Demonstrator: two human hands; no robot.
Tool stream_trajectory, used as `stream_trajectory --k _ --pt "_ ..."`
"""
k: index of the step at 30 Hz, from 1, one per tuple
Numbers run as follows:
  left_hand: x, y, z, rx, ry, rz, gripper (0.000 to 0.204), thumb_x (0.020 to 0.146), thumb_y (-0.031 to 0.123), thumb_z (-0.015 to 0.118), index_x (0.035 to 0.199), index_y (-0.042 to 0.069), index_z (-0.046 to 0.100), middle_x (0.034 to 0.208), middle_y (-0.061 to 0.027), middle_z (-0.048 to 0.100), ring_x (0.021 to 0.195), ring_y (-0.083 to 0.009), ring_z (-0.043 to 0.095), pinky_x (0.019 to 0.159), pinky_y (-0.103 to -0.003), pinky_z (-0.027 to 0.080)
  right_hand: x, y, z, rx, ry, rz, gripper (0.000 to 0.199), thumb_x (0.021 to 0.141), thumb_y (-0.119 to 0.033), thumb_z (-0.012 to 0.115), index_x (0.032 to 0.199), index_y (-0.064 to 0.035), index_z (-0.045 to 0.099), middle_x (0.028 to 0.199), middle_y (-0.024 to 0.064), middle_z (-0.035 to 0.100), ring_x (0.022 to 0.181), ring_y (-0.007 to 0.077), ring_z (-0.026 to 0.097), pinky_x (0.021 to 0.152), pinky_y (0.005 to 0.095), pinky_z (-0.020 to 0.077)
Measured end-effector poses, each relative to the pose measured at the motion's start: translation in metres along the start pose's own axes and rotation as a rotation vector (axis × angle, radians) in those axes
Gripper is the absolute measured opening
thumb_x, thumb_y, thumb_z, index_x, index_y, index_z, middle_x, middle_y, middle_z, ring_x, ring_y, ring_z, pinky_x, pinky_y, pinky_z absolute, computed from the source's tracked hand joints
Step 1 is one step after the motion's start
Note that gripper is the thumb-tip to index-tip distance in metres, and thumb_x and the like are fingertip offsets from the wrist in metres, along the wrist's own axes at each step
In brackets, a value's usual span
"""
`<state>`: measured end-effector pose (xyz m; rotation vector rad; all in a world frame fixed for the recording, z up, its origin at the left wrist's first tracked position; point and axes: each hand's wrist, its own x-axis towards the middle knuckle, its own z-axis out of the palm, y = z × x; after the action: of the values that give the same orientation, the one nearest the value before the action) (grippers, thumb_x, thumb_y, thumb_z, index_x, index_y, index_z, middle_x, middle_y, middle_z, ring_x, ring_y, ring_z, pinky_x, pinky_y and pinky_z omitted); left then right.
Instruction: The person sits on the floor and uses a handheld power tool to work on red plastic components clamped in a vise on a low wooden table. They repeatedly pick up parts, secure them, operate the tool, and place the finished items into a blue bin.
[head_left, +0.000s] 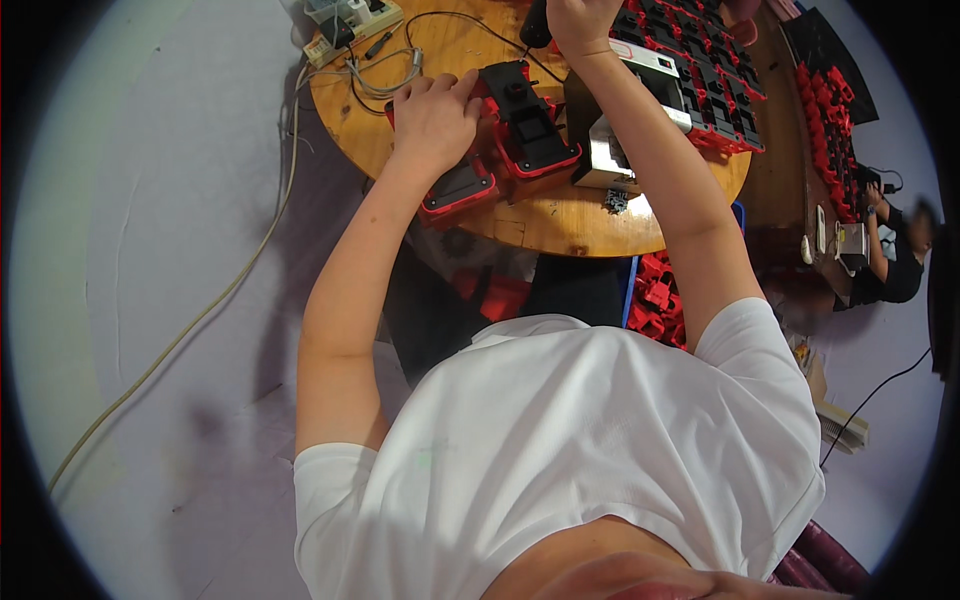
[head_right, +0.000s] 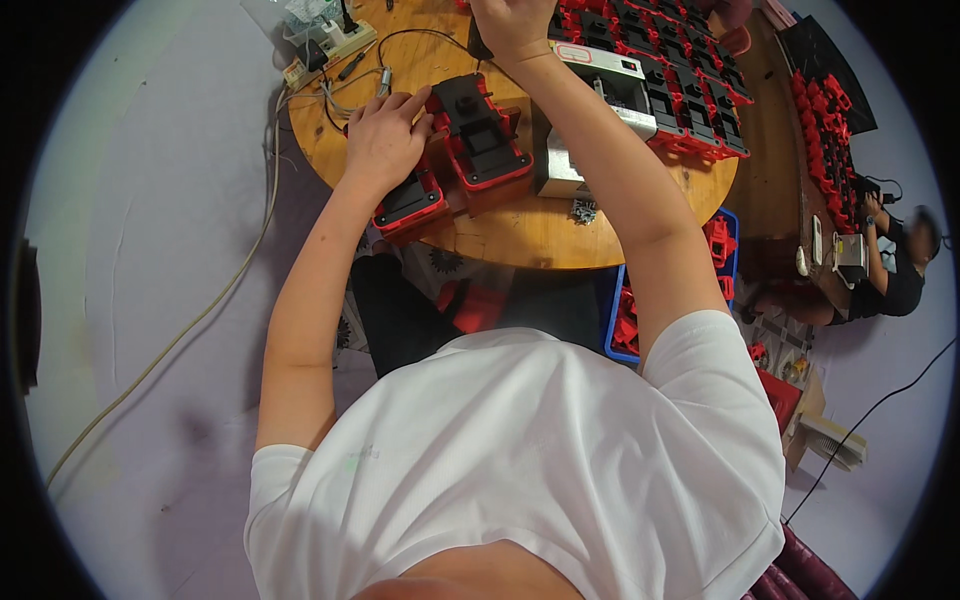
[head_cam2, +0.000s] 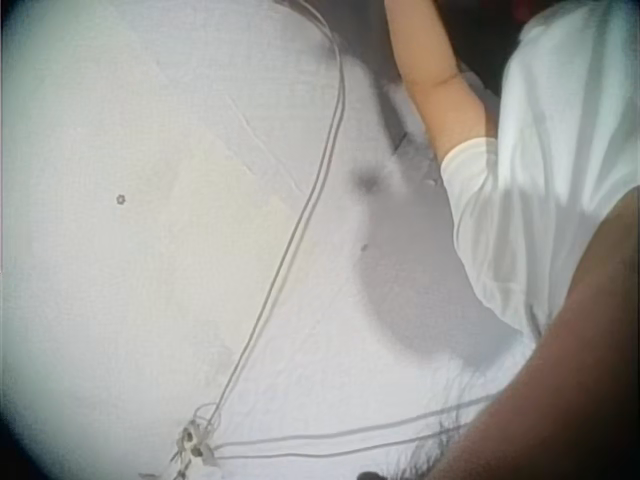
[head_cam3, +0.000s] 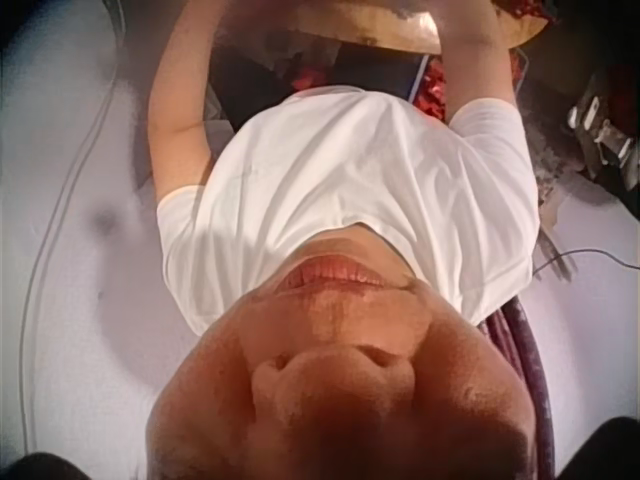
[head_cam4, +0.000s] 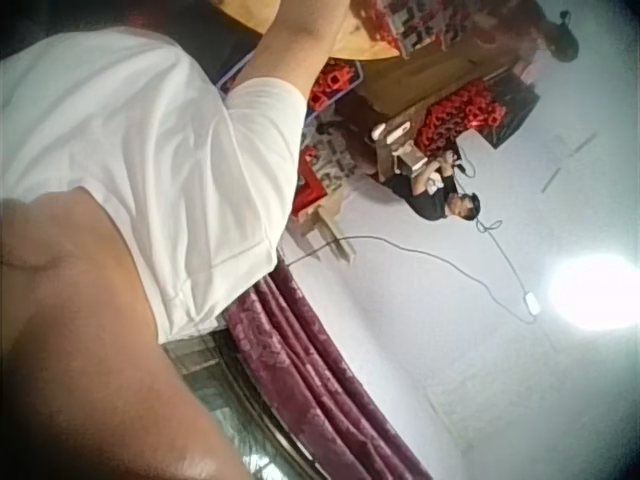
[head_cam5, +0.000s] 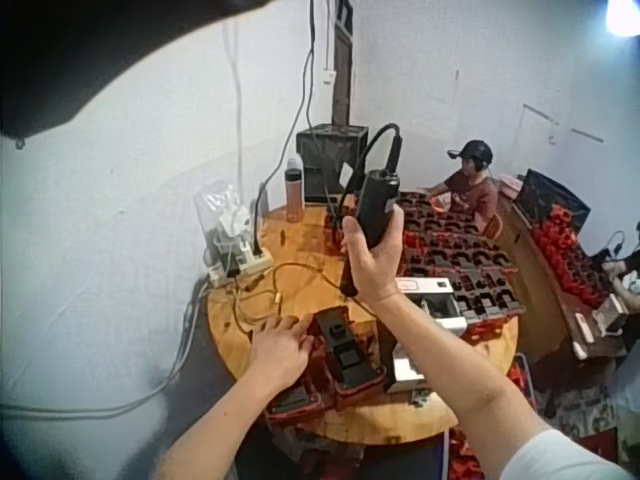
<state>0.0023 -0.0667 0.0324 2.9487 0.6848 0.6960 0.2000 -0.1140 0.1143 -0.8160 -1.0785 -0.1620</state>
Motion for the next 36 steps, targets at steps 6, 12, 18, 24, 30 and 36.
stream_trajectory --k 6,12,18,24,30,36 --pt "-0.002 0.001 -0.001 -0.002 0.002 -0.001 0.039 0.092 0.03 0.058 0.128 0.017 0.064 0.114 -0.0052 0.067 0.109 -0.0275 0.061 0.096 -0.047 0.044 -0.006 -0.002 0.01 -0.169 -0.09 -0.056 0.03 0.093 -0.013 0.066 0.114 -0.0053 0.045 0.083 0.0007 0.055 0.066 0.0074 0.051 0.057 0.0248 0.0437" --pt "-0.003 -0.003 0.004 0.007 0.028 0.009 0.04 0.092 0.033 0.058 0.13 0.02 0.063 0.114 -0.0051 0.067 0.11 -0.0292 0.061 0.097 -0.047 0.043 -0.009 0.006 0.011 -0.091 -0.108 -0.069 0.029 0.094 -0.014 0.065 0.114 -0.0049 0.046 0.086 0.003 0.056 0.068 0.0083 0.052 0.058 0.0261 0.0449" --pt "0.001 -0.009 0.013 -0.042 0.078 0.074 0.037 0.093 0.035 0.057 0.126 0.019 0.063 0.115 -0.0065 0.067 0.105 -0.0302 0.062 0.095 -0.046 0.045 -0.004 -0.077 -0.049 0.044 -0.141 0.133 0.032 0.095 -0.026 0.068 0.109 -0.0048 0.048 0.081 0.0045 0.057 0.061 0.0113 0.058 0.053 0.0282 0.0501" --pt "0.001 -0.018 0.015 0.019 0.014 0.028 0.042 0.094 0.039 0.055 0.13 0.019 0.059 0.118 -0.008 0.067 0.109 -0.0298 0.061 0.092 -0.049 0.045 -0.061 -0.1 -0.12 -0.219 -0.177 0.052 0.032 0.096 -0.019 0.064 0.119 -0.0043 0.048 0.079 0.0056 0.057 0.061 0.0106 0.055 0.054 0.0284 0.0479" --pt "0.002 -0.013 0.014 -0.019 0.009 0.049 0.043 0.094 0.038 0.055 0.132 0.019 0.058 0.12 -0.0065 0.066 0.11 -0.0302 0.061 0.092 -0.049 0.045 -0.08 -0.112 -0.118 -0.286 -0.059 0.052 0.029 0.096 -0.017 0.063 0.117 -0.004 0.048 0.081 0.0064 0.057 0.063 0.0118 0.056 0.053 0.0287 0.0478" --pt "0.001 -0.016 0.022 0.003 0.17 0.068 0.045 0.092 0.039 0.057 0.13 0.015 0.059 0.121 -0.0088 0.066 0.109 -0.031 0.061 0.092 -0.048 0.045 -0.047 -0.12 -0.102 -0.222 -0.036 0.297 0.027 0.097 -0.025 0.063 0.108 -0.0055 0.049 0.08 0.0056 0.057 0.06 0.0126 0.058 0.052 0.029 0.049"
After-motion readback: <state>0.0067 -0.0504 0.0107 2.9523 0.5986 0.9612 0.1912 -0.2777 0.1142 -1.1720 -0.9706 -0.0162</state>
